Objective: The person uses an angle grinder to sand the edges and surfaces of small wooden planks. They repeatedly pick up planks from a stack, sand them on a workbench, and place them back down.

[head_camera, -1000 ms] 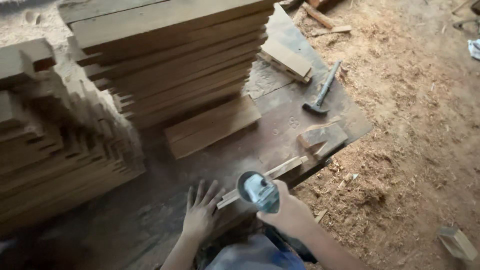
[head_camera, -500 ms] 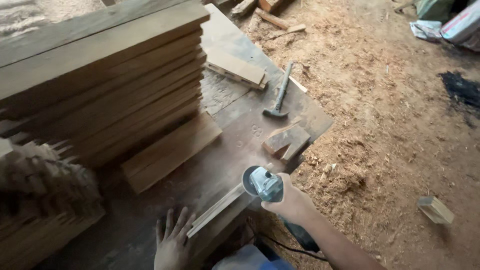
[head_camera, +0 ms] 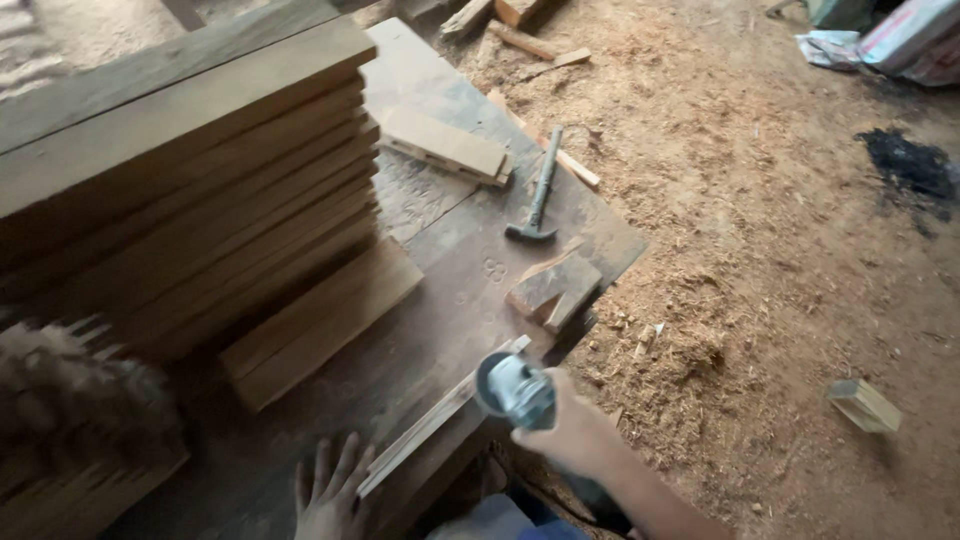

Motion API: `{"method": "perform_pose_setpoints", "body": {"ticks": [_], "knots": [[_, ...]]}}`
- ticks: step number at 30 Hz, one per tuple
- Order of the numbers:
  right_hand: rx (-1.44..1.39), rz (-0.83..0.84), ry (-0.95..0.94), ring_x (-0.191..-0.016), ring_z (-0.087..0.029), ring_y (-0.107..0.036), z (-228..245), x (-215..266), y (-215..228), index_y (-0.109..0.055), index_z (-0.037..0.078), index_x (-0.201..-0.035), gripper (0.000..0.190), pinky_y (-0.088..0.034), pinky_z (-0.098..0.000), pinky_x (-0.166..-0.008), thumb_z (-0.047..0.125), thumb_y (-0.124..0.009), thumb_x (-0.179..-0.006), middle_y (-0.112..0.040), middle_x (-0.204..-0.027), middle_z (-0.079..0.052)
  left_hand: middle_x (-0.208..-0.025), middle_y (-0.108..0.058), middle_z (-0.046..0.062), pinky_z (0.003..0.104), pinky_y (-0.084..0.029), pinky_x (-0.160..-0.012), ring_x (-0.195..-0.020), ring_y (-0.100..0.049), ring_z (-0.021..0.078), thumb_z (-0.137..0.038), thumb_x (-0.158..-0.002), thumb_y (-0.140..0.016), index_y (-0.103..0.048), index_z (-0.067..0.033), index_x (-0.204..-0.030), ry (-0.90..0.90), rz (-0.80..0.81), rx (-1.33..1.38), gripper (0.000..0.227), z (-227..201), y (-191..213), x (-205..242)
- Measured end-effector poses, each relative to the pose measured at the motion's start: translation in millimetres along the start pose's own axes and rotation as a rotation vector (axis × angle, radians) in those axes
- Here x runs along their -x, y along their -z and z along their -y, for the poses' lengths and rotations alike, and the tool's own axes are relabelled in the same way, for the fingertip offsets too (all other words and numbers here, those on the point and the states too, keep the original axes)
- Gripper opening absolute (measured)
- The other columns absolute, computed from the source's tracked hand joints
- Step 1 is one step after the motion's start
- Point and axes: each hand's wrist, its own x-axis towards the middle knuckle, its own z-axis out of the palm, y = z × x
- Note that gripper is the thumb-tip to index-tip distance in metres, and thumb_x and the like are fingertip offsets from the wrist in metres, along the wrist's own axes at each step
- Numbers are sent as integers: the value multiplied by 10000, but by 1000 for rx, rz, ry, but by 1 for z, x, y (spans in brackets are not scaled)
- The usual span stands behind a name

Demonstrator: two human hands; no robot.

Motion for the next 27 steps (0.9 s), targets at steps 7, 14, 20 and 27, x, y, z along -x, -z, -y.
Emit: {"method": "perform_pose_setpoints", "body": {"ticks": [7,14,20,27], "knots": [[-68,-124,30,-1205,-362,-664,-15,-31,6,-244,159,-1498,1029,-511,-452,-1042,485,-837,-723,-648,-1288,-195,-1598,-311,-20,632,-63,-1182,-1492,-198,318,-407,-786,-638,-460,-350,-1434,-55,-97,12,674,-4,4,-6],[-6,-142,207,-1151,-373,-687,3,-19,-25,-318,155,-1449,963,-527,-470,-980,491,-831,-706,-713,-1187,-205,-1675,-311,7,594,-72,-1214,-1523,-161,327,-242,-853,-633,-491,-330,-1537,109,230,53,704,-39,57,-16],[229,99,279,-1103,-384,-694,68,25,-74,-248,157,-1488,999,-540,-454,-967,526,-801,-742,-694,-1179,-179,-1623,-330,24,586,-67,-1217,-1524,-170,341,-295,-860,-663,-533,-275,-1457,83,138,126,611,-51,87,-27],[162,81,477,-1071,-397,-690,73,44,-89,-313,151,-1456,933,-545,-474,-902,474,-803,-731,-702,-1145,-189,-1675,-290,-23,553,-72,-1239,-1540,-150,305,-351,-815,-683,-503,-272,-1491,175,281,120,704,-50,91,-26]]}}
